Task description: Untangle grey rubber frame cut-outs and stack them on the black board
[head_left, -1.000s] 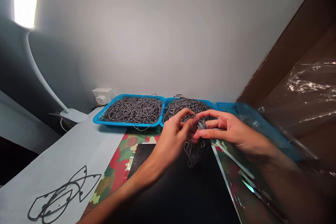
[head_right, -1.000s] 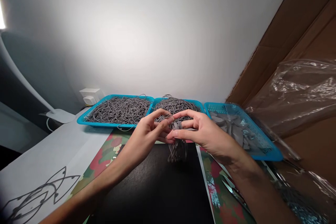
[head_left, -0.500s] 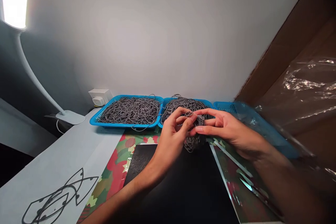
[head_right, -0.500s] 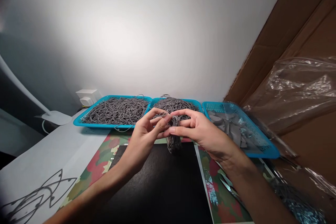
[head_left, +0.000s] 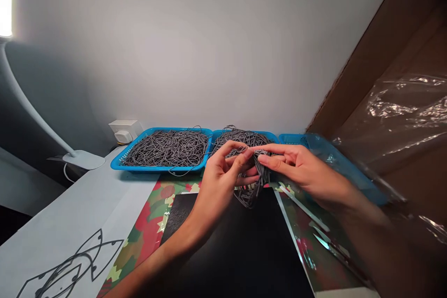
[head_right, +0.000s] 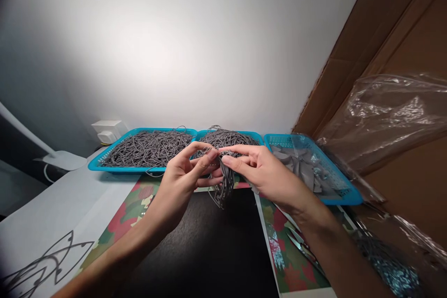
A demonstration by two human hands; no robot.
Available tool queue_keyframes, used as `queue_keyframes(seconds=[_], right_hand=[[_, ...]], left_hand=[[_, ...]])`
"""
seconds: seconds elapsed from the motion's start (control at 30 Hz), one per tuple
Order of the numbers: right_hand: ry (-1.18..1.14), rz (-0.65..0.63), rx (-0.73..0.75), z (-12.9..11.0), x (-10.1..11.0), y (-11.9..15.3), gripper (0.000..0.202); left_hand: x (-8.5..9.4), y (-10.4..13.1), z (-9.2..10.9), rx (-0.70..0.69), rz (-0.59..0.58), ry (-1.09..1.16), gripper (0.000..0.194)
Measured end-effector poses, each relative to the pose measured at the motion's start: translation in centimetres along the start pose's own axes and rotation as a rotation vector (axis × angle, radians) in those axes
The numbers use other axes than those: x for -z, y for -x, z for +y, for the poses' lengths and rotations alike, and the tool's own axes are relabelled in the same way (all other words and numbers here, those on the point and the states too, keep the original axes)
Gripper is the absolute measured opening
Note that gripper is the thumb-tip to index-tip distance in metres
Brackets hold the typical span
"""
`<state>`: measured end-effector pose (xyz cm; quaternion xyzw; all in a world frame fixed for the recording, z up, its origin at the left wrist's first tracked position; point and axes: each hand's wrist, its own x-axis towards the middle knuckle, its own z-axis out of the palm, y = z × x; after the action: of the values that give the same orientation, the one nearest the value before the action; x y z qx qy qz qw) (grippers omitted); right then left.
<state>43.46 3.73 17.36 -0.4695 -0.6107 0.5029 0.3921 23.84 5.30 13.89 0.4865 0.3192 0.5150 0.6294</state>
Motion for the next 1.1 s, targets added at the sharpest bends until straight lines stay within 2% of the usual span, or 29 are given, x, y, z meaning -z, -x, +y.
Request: queue_keyframes(seconds=[0.07,0.2,0.47,0.67,0.93,1.1], right_hand=[[0.016,0.001,0.028,0.1,-0.2,-0.1,0.051],[0.095,0.096,0.102,0.2,-0.4,-0.1,0.039],[0.110,0.155,0.134,0.6,-0.7,-0.2,0.037],[0.068,0.083,-0.022,-0.6,-0.2,0.4,0.053],[0.104,0.041,-0.056,-0.2,-0.5,0.0,0.045],[-0.027,0.025,-0.097,0.0,-0.2,-0.2,0.048]], left_hand=[[0.0,0.0,-0.1,-0.010,-0.005,-0.004,0.035],[-0.1,0.0,-0.3,-0.018,-0.004,0.018,0.035],[-0.2,-0.2,-0.7,0.004,-0.014,0.041,0.037],[0.2,-0.3,-0.8,-0.009,-0.007,0.015,0.032],[0.2,-0.7,-2.4,0.033,0.029,-0.022,0.041],[0.1,-0.7,-2.2,0.041,-0.011,-0.050,0.037]])
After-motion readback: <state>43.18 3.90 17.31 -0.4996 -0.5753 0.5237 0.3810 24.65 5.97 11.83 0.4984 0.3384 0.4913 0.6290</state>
